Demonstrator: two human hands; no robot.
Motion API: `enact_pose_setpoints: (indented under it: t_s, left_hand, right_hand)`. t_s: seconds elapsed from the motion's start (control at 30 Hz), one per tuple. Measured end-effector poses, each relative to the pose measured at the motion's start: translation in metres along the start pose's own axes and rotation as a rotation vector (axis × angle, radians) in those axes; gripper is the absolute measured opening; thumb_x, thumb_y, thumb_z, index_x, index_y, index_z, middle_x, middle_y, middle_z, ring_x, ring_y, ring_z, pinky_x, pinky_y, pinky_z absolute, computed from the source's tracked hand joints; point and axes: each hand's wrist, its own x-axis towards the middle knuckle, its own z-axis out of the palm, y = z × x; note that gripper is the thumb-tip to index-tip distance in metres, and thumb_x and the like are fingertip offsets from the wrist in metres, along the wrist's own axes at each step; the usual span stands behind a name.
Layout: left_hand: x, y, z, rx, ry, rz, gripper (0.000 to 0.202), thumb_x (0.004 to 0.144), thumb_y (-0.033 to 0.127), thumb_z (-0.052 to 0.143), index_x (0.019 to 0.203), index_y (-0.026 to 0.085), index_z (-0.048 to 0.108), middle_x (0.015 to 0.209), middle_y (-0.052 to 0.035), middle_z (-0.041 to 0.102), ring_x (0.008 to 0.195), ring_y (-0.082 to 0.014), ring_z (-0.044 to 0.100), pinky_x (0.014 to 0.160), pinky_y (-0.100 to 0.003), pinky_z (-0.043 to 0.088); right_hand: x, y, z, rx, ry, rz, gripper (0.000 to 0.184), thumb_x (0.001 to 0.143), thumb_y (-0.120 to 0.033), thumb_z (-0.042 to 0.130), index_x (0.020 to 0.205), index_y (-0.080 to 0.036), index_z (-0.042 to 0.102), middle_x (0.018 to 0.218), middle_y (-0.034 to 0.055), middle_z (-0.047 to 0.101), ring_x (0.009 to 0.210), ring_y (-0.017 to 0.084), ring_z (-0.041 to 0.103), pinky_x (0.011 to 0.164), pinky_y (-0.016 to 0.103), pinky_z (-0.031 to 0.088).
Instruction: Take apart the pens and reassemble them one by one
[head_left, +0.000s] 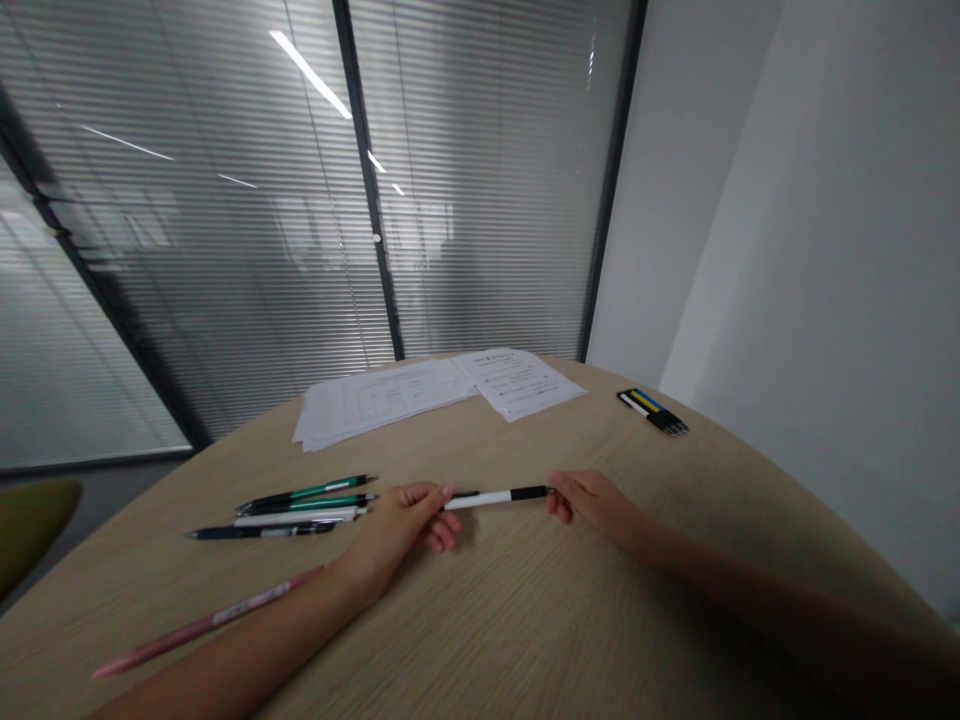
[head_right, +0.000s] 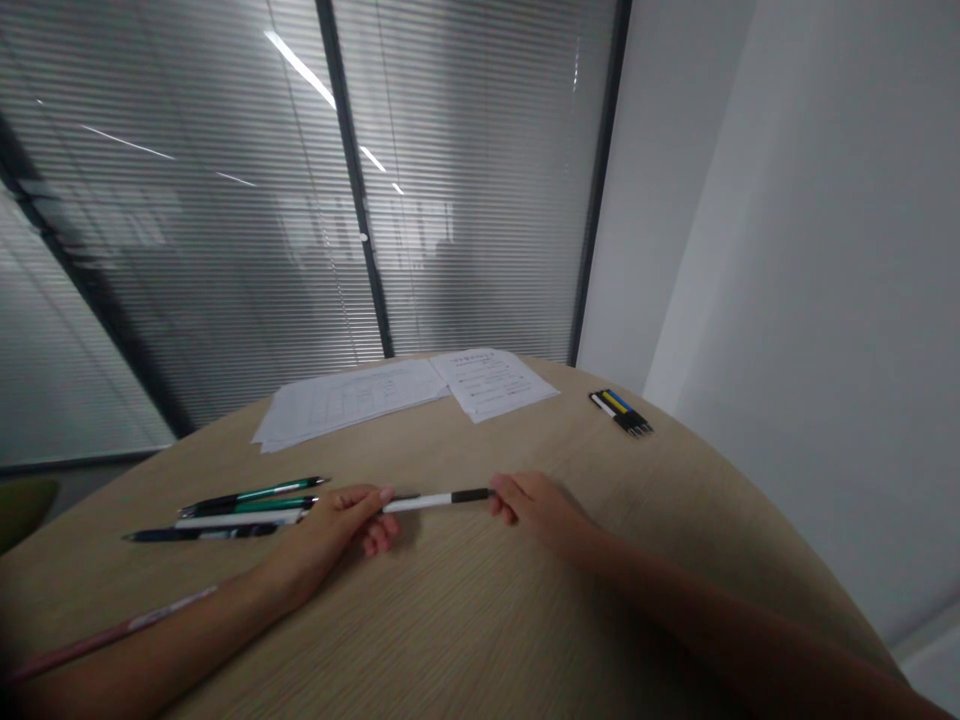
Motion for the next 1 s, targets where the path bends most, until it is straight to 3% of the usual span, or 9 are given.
enact_pose_setpoints:
  t_s: [0.2, 0.33, 0.43, 0.53, 0.6, 0.73, 1.0]
  left_hand:
    - [0.0001, -0.0001, 0.0, 0.001, 0.006, 0.029, 0.022, 0.064, 0.034, 0.064, 0.059, 0.013, 0.061, 0.051, -0.0011, 0.062, 0.044, -0.0093, 0.052, 0.044, -0.018, 0.04]
    - [0.0034, -0.0035, -0.0033, -0.006, 0.014, 0.037, 0.022, 0.065, 0.034, 0.063, 0.061, 0.013, 0.061, 0.057, -0.0023, 0.064, 0.046, -0.0093, 0.053, 0.044, -0.018, 0.04]
    - [0.0043, -0.0046, -0.0039, -0.009, 0.022, 0.048, 0.02, 0.066, 0.033, 0.063, 0.064, 0.013, 0.061, 0.062, -0.0029, 0.066, 0.047, -0.0095, 0.054, 0.046, -0.019, 0.041]
    - [0.0033, -0.0043, -0.0027, 0.01, 0.012, 0.056, 0.018, 0.065, 0.031, 0.064, 0.064, 0.013, 0.062, 0.062, -0.0031, 0.066, 0.048, -0.0099, 0.055, 0.047, -0.019, 0.042]
    - [0.0025, -0.0043, -0.0019, 0.023, -0.004, 0.059, 0.017, 0.064, 0.03, 0.065, 0.064, 0.013, 0.062, 0.061, -0.0032, 0.066, 0.048, -0.0102, 0.056, 0.048, -0.02, 0.043]
    - [0.0024, -0.0052, -0.0016, 0.028, -0.007, 0.068, 0.016, 0.064, 0.029, 0.065, 0.067, 0.013, 0.062, 0.062, -0.0024, 0.066, 0.049, -0.0102, 0.057, 0.048, -0.02, 0.044]
    - [0.0026, -0.0042, -0.0012, -0.004, 0.012, 0.092, 0.014, 0.066, 0.027, 0.063, 0.068, 0.013, 0.062, 0.061, -0.0016, 0.066, 0.05, -0.0098, 0.057, 0.048, -0.019, 0.044]
  right_hand:
    - [0.0029, 0.0004, -0.0014, -0.016, 0.015, 0.045, 0.031, 0.082, -0.036, 0.039, 0.059, -0.017, 0.05, 0.051, -0.0025, 0.048, 0.049, 0.009, 0.044, 0.048, 0.021, 0.033]
    - [0.0057, 0.0006, -0.0026, 0.119, 0.003, -0.018, 0.013, 0.074, -0.031, 0.051, 0.073, -0.018, 0.051, 0.062, -0.0027, 0.052, 0.055, 0.009, 0.047, 0.05, 0.02, 0.035]
    - [0.0075, 0.0027, -0.0034, 0.23, -0.025, -0.017, 0.021, 0.077, -0.035, 0.047, 0.087, -0.018, 0.052, 0.07, 0.0002, 0.055, 0.057, 0.009, 0.049, 0.046, 0.019, 0.035]
    - [0.0075, 0.004, -0.0039, 0.167, -0.036, 0.032, 0.037, 0.084, -0.04, 0.03, 0.073, -0.015, 0.055, 0.062, 0.0017, 0.055, 0.051, 0.009, 0.047, 0.045, 0.02, 0.035]
    - [0.0067, 0.0034, -0.0041, 0.12, -0.037, 0.053, 0.04, 0.083, -0.042, 0.032, 0.06, -0.016, 0.052, 0.053, 0.0, 0.051, 0.048, 0.009, 0.045, 0.046, 0.021, 0.035]
    - [0.0052, 0.0, -0.0055, 0.106, -0.048, 0.066, 0.034, 0.079, -0.04, 0.041, 0.055, -0.017, 0.049, 0.05, -0.0022, 0.048, 0.046, 0.009, 0.044, 0.047, 0.021, 0.034]
    - [0.0067, -0.0019, -0.0062, 0.282, -0.062, 0.095, 0.022, 0.071, -0.039, 0.052, 0.072, -0.017, 0.05, 0.059, -0.0008, 0.056, 0.049, 0.008, 0.049, 0.043, 0.019, 0.033]
